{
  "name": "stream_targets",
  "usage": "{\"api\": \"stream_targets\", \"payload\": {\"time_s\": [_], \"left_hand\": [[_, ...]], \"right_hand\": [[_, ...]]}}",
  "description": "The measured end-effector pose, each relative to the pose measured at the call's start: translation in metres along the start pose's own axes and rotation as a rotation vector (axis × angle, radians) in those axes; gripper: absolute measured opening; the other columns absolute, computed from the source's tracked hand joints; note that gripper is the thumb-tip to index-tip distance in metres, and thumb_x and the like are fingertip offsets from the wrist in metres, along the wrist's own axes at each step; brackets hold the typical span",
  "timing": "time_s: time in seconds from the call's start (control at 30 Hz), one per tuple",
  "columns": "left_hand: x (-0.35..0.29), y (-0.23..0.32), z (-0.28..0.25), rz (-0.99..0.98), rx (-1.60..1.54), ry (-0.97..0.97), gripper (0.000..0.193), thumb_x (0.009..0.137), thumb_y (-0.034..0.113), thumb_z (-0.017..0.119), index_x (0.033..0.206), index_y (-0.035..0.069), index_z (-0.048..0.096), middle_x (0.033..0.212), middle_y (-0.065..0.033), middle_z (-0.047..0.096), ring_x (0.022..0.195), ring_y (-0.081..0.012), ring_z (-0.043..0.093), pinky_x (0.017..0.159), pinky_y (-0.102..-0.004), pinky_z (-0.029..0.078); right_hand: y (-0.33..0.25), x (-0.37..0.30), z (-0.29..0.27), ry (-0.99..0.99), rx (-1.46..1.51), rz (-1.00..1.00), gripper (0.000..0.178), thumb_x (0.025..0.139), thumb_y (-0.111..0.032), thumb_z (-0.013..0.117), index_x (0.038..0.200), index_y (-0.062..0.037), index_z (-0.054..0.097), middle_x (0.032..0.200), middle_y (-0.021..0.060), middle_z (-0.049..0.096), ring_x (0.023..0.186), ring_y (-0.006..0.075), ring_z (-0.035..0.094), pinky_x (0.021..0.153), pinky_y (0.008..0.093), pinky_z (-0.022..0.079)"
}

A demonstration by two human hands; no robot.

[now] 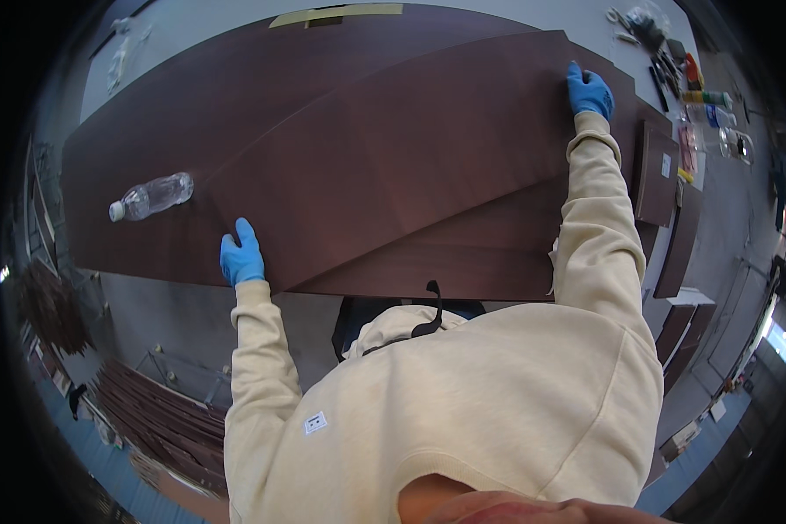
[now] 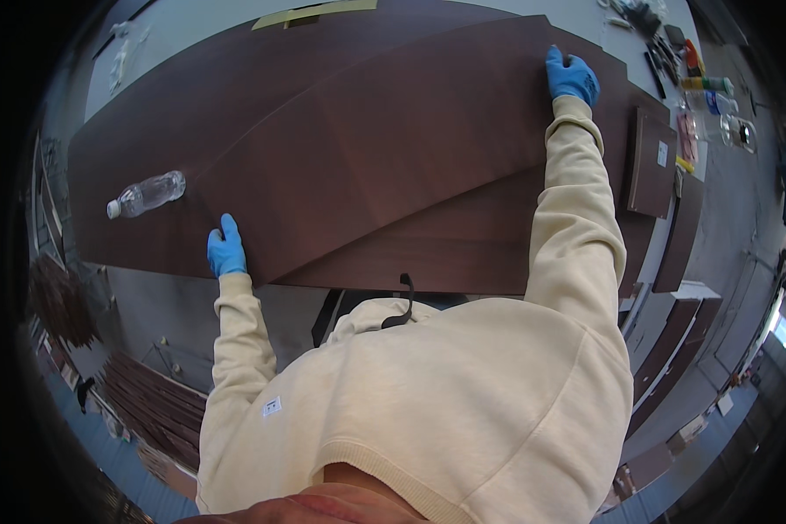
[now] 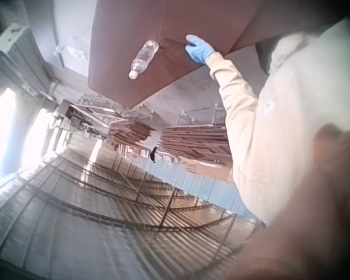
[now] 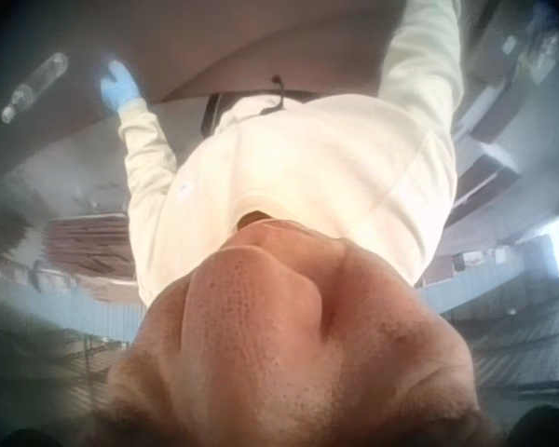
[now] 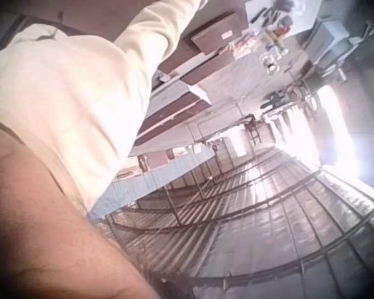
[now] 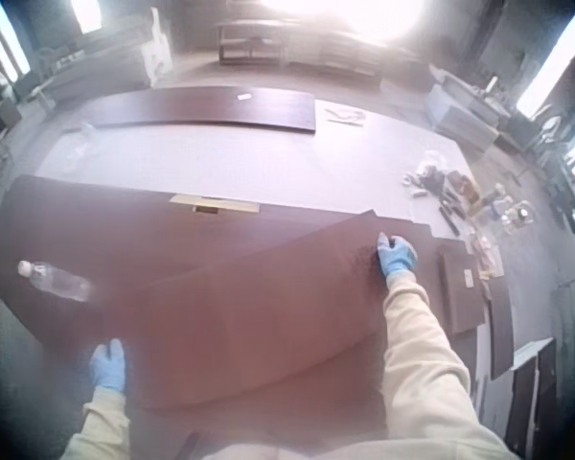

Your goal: The person wipes brown rectangular panels with a cloth, occasionally applying liquid from a bottle. They handle multiple panels one at a time, wiping each surface and then stacking them. The person also kneels to inspect the edges of a panel.

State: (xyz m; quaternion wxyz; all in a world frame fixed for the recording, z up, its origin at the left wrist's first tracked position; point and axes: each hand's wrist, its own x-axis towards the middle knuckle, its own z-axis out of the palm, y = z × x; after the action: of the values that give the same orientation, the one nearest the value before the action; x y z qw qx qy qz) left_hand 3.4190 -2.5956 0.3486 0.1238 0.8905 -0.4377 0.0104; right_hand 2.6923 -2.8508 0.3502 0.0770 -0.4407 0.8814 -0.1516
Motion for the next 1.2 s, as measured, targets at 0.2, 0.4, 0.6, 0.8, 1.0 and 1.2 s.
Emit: {"api": "stream_targets", "payload": {"time_s": [0.2,0.4,0.6,0.8,1.0,1.2], "left_hand": [[0.011,-0.007,-0.011,-0.368,-0.284,-0.243,0.072,0.102,0.07,0.059,0.091,0.0,0.075,0.088,-0.0154,0.074,0.08,-0.0296,0.066,0.078,-0.0468,0.053],[0.032,0.009,-0.048,-0.342,-0.41,-0.186,0.063,0.102,0.064,0.066,0.08,0.005,0.067,0.073,0.0016,0.055,0.069,-0.0128,0.044,0.064,-0.0363,0.042],[0.046,0.053,-0.101,-0.286,-0.427,-0.2,0.055,0.1,0.058,0.072,0.09,0.004,0.074,0.077,0.0043,0.057,0.071,-0.0114,0.046,0.067,-0.0327,0.043],[0.039,0.032,-0.111,-0.371,-0.5,-0.175,0.055,0.099,0.053,0.076,0.105,-0.002,0.076,0.085,-0.0006,0.067,0.076,-0.012,0.056,0.07,-0.0326,0.049],[0.043,0.032,-0.103,-0.308,-0.549,-0.153,0.052,0.1,0.049,0.077,0.105,-0.003,0.075,0.083,0.0014,0.064,0.073,-0.0096,0.053,0.067,-0.0306,0.046],[0.047,0.047,-0.106,-0.314,-0.619,-0.01,0.054,0.101,0.052,0.076,0.104,-0.002,0.076,0.079,0.0026,0.062,0.071,-0.0094,0.05,0.065,-0.0312,0.044]], "right_hand": [[-0.021,0.027,-0.017,-0.167,-0.089,0.101,0.081,0.093,-0.081,0.054,0.126,-0.0124,0.081,0.132,0.0191,0.076,0.127,0.0397,0.069,0.111,0.0494,0.05],[0.002,0.045,-0.023,-0.201,-0.072,0.14,0.09,0.091,-0.086,0.051,0.131,-0.0097,0.078,0.14,0.0217,0.071,0.133,0.0427,0.064,0.114,0.051,0.047],[0.055,0.116,-0.043,-0.19,-0.17,0.101,0.115,0.088,-0.095,0.043,0.142,0.0038,0.067,0.15,0.0317,0.06,0.146,0.0452,0.053,0.121,0.0465,0.039],[0.009,0.077,-0.058,-0.248,-0.012,0.028,0.109,0.09,-0.09,0.049,0.144,0.0029,0.066,0.151,0.0304,0.06,0.146,0.0446,0.054,0.12,0.0447,0.04],[0.035,0.087,-0.054,-0.169,0.118,0.084,0.103,0.093,-0.083,0.057,0.144,0.0055,0.064,0.149,0.0297,0.062,0.142,0.041,0.057,0.117,0.0433,0.044],[0.064,0.127,-0.072,-0.115,0.199,-0.264,0.09,0.104,-0.075,0.052,0.148,0.0031,0.061,0.138,0.0181,0.07,0.123,0.0247,0.06,0.113,0.0383,0.044]]}}
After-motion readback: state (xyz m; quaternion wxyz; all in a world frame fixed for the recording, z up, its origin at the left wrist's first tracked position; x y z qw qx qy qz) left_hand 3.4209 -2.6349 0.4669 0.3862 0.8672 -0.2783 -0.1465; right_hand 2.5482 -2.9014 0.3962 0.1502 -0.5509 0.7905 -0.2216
